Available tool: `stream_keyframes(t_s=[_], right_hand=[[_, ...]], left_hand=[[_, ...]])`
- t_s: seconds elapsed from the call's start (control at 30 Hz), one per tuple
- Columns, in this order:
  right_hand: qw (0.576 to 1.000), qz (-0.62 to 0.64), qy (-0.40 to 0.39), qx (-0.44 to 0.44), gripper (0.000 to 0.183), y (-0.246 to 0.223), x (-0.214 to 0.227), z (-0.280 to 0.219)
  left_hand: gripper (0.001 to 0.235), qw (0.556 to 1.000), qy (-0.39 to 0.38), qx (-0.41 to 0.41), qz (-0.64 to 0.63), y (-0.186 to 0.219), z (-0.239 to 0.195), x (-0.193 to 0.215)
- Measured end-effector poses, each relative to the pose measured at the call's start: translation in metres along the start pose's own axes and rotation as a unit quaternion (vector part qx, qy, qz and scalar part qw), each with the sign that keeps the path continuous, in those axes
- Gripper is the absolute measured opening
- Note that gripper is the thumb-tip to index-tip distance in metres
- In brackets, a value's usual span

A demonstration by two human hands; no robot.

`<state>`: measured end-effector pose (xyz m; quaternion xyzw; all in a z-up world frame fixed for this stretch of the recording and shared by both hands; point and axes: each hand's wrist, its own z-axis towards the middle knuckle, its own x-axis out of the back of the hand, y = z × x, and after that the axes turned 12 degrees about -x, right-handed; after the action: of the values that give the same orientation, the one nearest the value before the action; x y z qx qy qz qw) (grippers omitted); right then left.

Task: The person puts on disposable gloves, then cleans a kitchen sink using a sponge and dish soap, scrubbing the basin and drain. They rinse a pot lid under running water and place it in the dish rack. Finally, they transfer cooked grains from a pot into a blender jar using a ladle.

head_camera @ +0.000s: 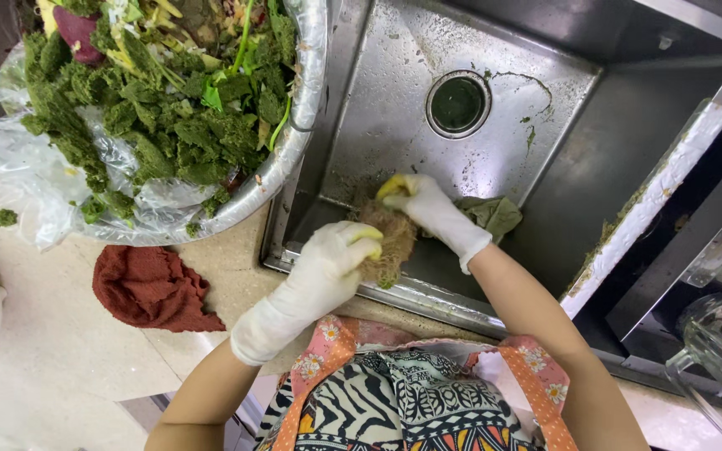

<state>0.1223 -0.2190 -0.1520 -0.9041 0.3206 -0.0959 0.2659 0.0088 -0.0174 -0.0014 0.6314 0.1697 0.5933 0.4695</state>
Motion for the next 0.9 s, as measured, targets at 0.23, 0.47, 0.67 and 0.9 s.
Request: stream_keyframes(t_s=[0.23, 0.47, 0.67, 0.9], right_hand=[[0.959, 0.058, 0.27, 0.059, 0.012, 0.012, 0.056, 0.041], [0.919, 0.291, 0.266, -0.024, 0.02, 0.011, 0.082, 0.047], [0.914, 0.274, 0.294, 0.055, 0.068, 0.027, 0.062, 0.04], [0.955, 0.194, 0.169, 0.148, 0.061, -0.018, 0.007, -0.032]], left_hand=[[0.037, 0.995, 0.053, 0.055, 0.065, 0.024, -0.015, 0.039], [0.035, 0.97, 0.177, 0.164, 0.04, 0.028, -0.022, 0.047], [0.041, 0.953, 0.226, 0.199, -0.026, 0.016, -0.019, 0.039], [0.048, 0.925, 0.237, 0.285, -0.088, 0.001, -0.011, 0.028]])
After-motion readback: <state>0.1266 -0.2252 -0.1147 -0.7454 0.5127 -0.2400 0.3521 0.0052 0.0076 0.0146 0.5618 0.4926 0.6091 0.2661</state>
